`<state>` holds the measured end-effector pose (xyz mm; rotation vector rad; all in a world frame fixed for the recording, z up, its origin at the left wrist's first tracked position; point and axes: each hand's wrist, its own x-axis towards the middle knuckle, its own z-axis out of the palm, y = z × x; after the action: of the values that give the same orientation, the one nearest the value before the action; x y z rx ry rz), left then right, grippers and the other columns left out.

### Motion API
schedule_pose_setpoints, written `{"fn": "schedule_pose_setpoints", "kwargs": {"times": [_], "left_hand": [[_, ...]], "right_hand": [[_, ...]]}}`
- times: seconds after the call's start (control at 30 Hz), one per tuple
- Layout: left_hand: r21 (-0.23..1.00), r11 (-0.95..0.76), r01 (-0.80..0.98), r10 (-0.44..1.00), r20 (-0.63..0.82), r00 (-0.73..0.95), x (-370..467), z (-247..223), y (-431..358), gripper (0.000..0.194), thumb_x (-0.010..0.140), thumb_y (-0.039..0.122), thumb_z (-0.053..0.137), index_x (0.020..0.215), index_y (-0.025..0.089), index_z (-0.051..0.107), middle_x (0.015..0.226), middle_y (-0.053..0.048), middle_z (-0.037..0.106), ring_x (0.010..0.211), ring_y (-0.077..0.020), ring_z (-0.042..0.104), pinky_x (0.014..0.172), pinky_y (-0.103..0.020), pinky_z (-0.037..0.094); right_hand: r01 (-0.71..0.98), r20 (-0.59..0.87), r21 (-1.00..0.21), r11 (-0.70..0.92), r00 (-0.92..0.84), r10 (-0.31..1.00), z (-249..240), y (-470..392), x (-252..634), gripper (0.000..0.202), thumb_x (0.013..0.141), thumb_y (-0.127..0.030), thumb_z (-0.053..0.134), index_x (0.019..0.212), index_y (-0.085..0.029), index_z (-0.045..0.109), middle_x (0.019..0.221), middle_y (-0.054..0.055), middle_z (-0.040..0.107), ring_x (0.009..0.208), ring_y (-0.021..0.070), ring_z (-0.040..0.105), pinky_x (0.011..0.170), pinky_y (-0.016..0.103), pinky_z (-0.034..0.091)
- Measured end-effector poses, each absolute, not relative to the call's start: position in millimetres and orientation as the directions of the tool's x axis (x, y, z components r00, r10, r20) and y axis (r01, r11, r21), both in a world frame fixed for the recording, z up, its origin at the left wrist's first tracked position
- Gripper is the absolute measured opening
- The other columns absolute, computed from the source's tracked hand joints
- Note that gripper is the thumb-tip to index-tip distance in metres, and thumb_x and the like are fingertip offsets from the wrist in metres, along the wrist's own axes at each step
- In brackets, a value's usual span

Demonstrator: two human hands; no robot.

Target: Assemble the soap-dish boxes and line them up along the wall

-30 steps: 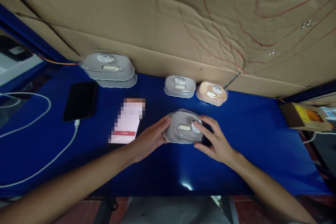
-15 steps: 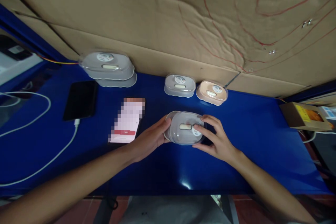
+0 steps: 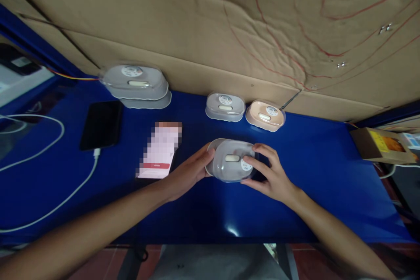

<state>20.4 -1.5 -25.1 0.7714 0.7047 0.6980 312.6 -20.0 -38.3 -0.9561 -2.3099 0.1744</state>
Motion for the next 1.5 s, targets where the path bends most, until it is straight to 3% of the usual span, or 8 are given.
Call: {"fn": "schedule_pose_setpoints", "kwargs": {"times": [0.33, 0.5, 0.6, 0.7, 0.9, 1.07, 1.27, 1.5], "left_hand": [[0.826, 0.495, -0.270, 0.779, -0.284, 0.559, 19.7, -24.9, -2.7, 0.064, 0.092, 0.058, 0.082, 0.147, 0.032, 0.063, 0.150, -0.011, 0.066, 0.136, -0.0356, 0.061, 0.098, -0.039, 0.053], [0.805, 0.557, -0.204, 0.748, -0.380, 0.544, 18.7, -24.8, -1.2, 0.057, 0.099, 0.057, 0.073, 0.147, 0.028, 0.060, 0.142, -0.013, 0.069, 0.128, -0.0347, 0.067, 0.100, -0.045, 0.055], [0.929, 0.368, -0.040, 0.852, -0.319, 0.416, 18.7, -25.0, -0.9, 0.061, 0.099, 0.054, 0.074, 0.151, 0.028, 0.057, 0.147, -0.013, 0.065, 0.129, -0.0343, 0.066, 0.109, -0.050, 0.053], [0.986, 0.008, 0.169, 0.933, -0.068, 0.354, 17.8, -24.3, -1.8, 0.049, 0.099, 0.047, 0.076, 0.143, 0.028, 0.066, 0.155, -0.013, 0.056, 0.133, -0.0338, 0.063, 0.120, -0.053, 0.047], [0.821, -0.343, 0.456, 0.868, 0.093, 0.487, 12.3, -31.5, -2.7, 0.036, 0.102, 0.033, 0.068, 0.137, 0.027, 0.069, 0.152, -0.013, 0.059, 0.142, -0.0344, 0.060, 0.124, -0.059, 0.044], [0.740, -0.399, 0.541, 0.850, 0.076, 0.522, 9.6, -38.6, 0.9, 0.034, 0.104, 0.034, 0.063, 0.137, 0.026, 0.069, 0.150, -0.012, 0.060, 0.138, -0.0322, 0.064, 0.120, -0.056, 0.050], [0.670, -0.424, 0.610, 0.866, 0.102, 0.490, 8.7, -36.1, 13.5, 0.039, 0.107, 0.038, 0.058, 0.143, 0.025, 0.062, 0.156, -0.013, 0.055, 0.143, -0.0311, 0.061, 0.123, -0.053, 0.049], [0.368, -0.529, 0.765, 0.842, 0.112, 0.528, 10.3, -15.5, 83.2, 0.075, 0.105, 0.045, 0.061, 0.169, 0.016, 0.033, 0.178, -0.026, 0.028, 0.164, -0.0441, 0.032, 0.127, -0.065, 0.037]], "right_hand": [[0.574, 0.473, -0.342, 0.744, -0.579, 0.664, -39.6, -22.5, 309.9, 0.080, 0.098, -0.033, 0.079, 0.167, -0.036, 0.039, 0.154, 0.016, 0.047, 0.155, 0.0411, 0.043, 0.119, 0.067, 0.052], [0.536, 0.371, -0.464, 0.705, -0.605, 0.704, -37.8, -17.9, 314.8, 0.075, 0.102, -0.038, 0.074, 0.167, -0.033, 0.038, 0.164, 0.017, 0.039, 0.156, 0.0364, 0.045, 0.120, 0.058, 0.054], [0.543, 0.337, -0.471, 0.695, -0.618, 0.711, -32.2, -13.9, 321.4, 0.069, 0.101, -0.036, 0.076, 0.163, -0.032, 0.046, 0.162, 0.017, 0.043, 0.153, 0.0348, 0.049, 0.121, 0.056, 0.053], [0.571, 0.253, -0.479, 0.667, -0.638, 0.728, -22.4, -10.8, 327.6, 0.062, 0.100, -0.037, 0.077, 0.156, -0.031, 0.053, 0.160, 0.015, 0.047, 0.153, 0.0342, 0.050, 0.121, 0.055, 0.053], [0.667, 0.027, -0.577, 0.471, -0.561, 0.828, 0.6, -2.9, 373.4, 0.061, 0.092, -0.038, 0.082, 0.144, -0.032, 0.050, 0.156, 0.013, 0.048, 0.149, 0.0331, 0.053, 0.121, 0.054, 0.052], [0.847, -0.021, -0.433, 0.308, -0.351, 0.936, 0.9, 9.6, 464.9, 0.052, 0.087, -0.048, 0.080, 0.131, -0.032, 0.056, 0.148, 0.011, 0.053, 0.141, 0.0386, 0.056, 0.117, 0.065, 0.049], [0.957, 0.137, -0.278, 0.083, -0.046, 0.990, -17.3, 27.3, 535.7, 0.053, 0.091, -0.052, 0.072, 0.139, -0.030, 0.059, 0.152, 0.018, 0.049, 0.143, 0.0459, 0.049, 0.113, 0.070, 0.044], [0.948, 0.286, -0.294, 0.125, -0.037, 0.958, -37.2, 48.1, 534.4, 0.052, 0.094, -0.047, 0.069, 0.143, -0.030, 0.067, 0.129, 0.015, 0.056, 0.126, 0.0384, 0.055, 0.115, 0.064, 0.047]]}}
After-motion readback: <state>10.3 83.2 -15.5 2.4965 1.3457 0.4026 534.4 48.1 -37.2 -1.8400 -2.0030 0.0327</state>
